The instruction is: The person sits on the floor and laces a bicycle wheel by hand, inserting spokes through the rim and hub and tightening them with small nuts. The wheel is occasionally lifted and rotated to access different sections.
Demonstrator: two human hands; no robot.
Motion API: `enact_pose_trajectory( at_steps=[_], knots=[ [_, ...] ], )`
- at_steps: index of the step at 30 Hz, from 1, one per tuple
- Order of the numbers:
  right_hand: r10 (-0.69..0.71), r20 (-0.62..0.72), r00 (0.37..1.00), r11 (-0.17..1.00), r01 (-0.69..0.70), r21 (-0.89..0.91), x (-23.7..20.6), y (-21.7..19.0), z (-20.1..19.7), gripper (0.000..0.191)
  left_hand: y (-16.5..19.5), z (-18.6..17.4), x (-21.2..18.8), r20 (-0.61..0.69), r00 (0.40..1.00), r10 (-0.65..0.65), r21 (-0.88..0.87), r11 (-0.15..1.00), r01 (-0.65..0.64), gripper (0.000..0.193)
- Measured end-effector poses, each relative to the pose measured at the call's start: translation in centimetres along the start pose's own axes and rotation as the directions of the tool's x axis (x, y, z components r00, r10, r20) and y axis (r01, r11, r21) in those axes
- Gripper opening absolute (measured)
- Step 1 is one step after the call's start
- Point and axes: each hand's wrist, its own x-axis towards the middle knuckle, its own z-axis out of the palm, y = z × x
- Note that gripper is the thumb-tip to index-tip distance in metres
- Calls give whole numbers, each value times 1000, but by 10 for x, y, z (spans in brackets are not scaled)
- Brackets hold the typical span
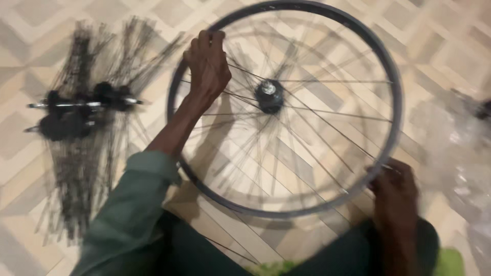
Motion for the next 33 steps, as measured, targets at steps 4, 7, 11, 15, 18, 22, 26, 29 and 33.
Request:
enact_pose_trajectory(
  at_steps=[4,7,11,15,18,22,26,29,33],
  knots=[
    [-74,37,997,996,72,51,0,10,-12,25,123,-28,-22,86,971,223,-380,908,-175,29],
    [-101,59,993,994,98,54,3,7,-19,20,209,-32,-59,260,919,297,-461,874,-152,24],
    [-125,75,989,982,113,151,2,-1,-20,20,271,-17,-103,364,884,293,-622,783,-3,19],
    [-49,130,990,986,27,167,-2,-2,-29,21,295,12,-121,271,918,289,-700,714,-18,15],
    [18,197,980,981,-55,186,3,3,-42,17,302,33,-116,535,817,213,-707,642,295,26],
    [101,232,968,991,-118,58,13,20,-60,16,305,45,-101,759,567,320,-646,471,600,42],
    [79,348,934,990,-35,-133,27,52,-52,17,311,46,-104,765,544,344,-637,522,567,45],
    [162,346,924,966,-77,-248,42,79,-34,20,305,48,-105,760,547,352,-640,552,534,52],
    [62,280,958,864,89,-496,60,109,-15,27,294,52,-103,677,566,471,-733,362,576,60]
  ],
)
